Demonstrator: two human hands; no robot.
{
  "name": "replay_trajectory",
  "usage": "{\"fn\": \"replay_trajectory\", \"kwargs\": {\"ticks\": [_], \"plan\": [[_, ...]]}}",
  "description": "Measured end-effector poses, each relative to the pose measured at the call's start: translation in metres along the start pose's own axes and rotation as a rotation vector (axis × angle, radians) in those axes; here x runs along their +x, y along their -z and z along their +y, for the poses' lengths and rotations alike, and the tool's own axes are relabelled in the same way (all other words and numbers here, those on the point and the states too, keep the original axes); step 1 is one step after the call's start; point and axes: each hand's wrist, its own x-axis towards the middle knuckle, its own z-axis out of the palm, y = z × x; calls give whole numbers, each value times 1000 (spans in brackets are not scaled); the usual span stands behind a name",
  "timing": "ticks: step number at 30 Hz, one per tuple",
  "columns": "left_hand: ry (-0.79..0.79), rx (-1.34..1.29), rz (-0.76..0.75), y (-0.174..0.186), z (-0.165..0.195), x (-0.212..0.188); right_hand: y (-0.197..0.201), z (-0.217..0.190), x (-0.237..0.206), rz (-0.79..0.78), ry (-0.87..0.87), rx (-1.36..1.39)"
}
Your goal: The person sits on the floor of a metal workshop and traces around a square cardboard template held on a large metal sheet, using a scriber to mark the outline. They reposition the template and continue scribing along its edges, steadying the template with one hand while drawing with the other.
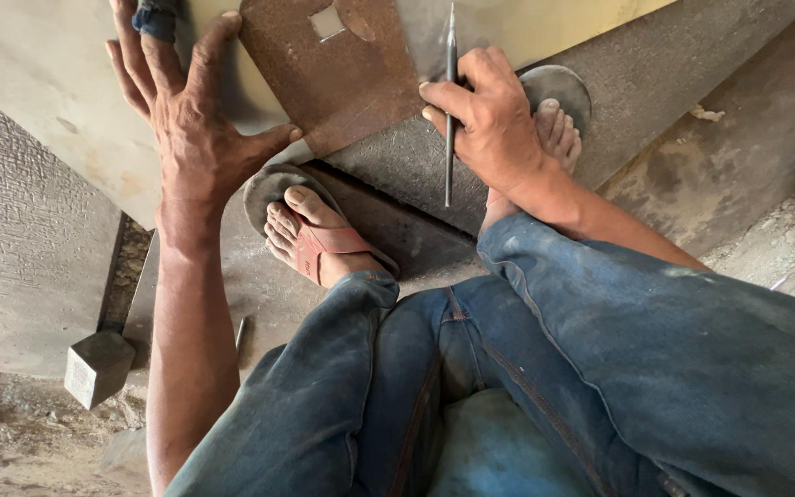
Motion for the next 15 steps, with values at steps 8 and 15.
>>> {"fn": "replay_trajectory", "kwargs": {"ticks": [8, 15], "plan": [[-18, 28, -2, -1, -3, 2, -3, 2, -3, 5, -66, 18], [-1, 27, -9, -2, -4, 2, -1, 2, -3, -9, -72, 11]]}}
